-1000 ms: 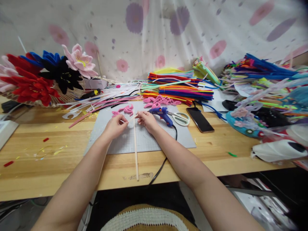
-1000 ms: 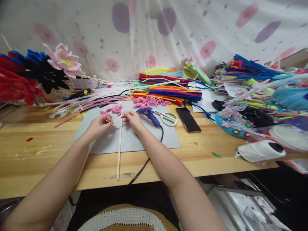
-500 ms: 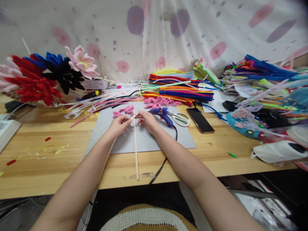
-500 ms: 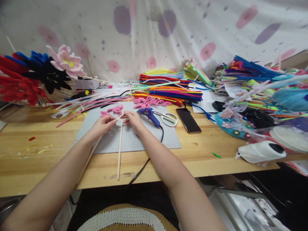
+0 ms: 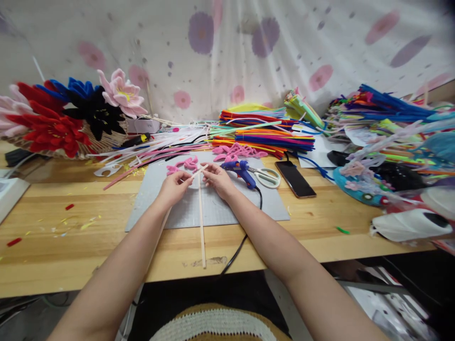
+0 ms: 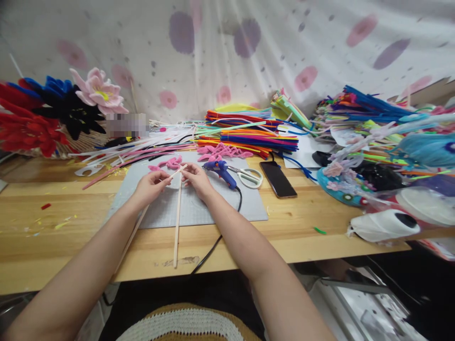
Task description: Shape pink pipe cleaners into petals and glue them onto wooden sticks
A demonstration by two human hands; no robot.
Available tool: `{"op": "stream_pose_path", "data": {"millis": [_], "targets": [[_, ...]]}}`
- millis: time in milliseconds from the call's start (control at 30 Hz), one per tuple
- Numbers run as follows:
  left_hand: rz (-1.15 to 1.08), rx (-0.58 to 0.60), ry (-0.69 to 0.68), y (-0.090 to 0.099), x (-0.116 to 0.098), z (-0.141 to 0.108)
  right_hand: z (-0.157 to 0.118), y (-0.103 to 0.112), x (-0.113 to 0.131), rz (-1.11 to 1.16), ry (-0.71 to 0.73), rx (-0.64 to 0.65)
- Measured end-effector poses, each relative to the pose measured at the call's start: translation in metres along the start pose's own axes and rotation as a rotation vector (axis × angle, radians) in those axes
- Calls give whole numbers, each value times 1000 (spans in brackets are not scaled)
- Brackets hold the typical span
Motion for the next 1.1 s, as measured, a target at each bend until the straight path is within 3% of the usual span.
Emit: {"op": "stream_pose_path", "data": {"millis": [433,800,1100], "targets": [[76,16,65,9,5,5,1,2,1,-11,81,-108],[481,114,-21,28,-10,10,-1,-3,-1,34,31,-93],[690,82,-60,36,-23,3,-2,-5,-2,-76,29,-47]]}}
Point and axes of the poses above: each hand's wrist, its own z-axis towards the middle knuckle, its own y-axis out of the back of the hand, x = y × z, the point moved 2 cm from there along z, towards the middle knuckle, and after that the axes turned 1 degree about y, right-handed, at the moved point
